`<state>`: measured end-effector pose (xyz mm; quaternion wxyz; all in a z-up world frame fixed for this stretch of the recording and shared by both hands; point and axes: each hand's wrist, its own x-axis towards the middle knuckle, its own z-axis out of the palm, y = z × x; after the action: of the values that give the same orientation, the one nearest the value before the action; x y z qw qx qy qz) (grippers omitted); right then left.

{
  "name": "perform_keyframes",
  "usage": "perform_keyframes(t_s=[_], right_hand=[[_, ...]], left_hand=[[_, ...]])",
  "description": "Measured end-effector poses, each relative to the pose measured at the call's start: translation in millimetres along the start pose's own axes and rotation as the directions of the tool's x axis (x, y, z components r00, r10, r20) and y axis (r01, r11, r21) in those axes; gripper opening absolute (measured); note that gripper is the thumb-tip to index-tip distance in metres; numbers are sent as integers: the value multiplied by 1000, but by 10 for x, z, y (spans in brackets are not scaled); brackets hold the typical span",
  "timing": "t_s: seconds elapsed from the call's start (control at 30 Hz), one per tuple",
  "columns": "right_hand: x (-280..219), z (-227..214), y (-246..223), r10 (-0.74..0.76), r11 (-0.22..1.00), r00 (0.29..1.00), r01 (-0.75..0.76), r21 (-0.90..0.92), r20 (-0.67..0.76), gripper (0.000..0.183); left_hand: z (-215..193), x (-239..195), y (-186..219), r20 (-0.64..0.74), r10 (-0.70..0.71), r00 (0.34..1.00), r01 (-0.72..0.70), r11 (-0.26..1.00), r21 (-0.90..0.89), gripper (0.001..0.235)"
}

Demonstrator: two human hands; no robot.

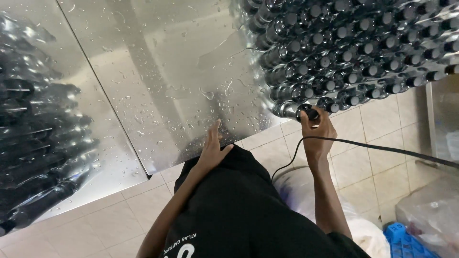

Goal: The person repeatedly picks up clear plastic bottles from a large pile on a stainless steel table. They use a handheld filling device to fill each bottle with liquid and then place the filled bottle onto a separate section of the table. The process is repeated continuously throughout the video.

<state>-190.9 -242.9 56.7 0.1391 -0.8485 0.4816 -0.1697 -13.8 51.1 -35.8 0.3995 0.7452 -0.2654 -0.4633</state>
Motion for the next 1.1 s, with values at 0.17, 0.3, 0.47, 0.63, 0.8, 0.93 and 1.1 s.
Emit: perform_keyframes(t_s=[0.17,0.3,0.47,0.63,0.8,0.93,1.1], right_hand=[[50,-478,-486,108,988,988,-94,-121,112,68],[132,-735,-823,25,941,984,-83,327,178,58],[882,169,-872,-685,169,663,-261,950,304,63],[222,763,-3159,-348,936,682,296,192,643,63],[-923,906,-4515,-687,722,348,429,543,638,62],[-1335,1723,-5369,-825,557,231,482,676,515,54],[-1583,2351,-6345,-918,363,196,765,533,345,70]], left_hand=[[-258,-153,200,-7,-25,1000,25,998,-54,102],[-656,-445,368,-85,-56,995,44,989,-145,102],[-1061,-857,185,-124,-101,987,61,955,-290,110],[-1341,-1390,-488,-241,-77,967,26,978,-206,111],[-1726,-1924,-1249,-310,-85,947,44,989,-138,105],[-1938,-2189,-1744,-403,-71,912,22,992,-126,103],[-2244,-2465,-1723,-540,-17,842,-88,982,-168,96]])
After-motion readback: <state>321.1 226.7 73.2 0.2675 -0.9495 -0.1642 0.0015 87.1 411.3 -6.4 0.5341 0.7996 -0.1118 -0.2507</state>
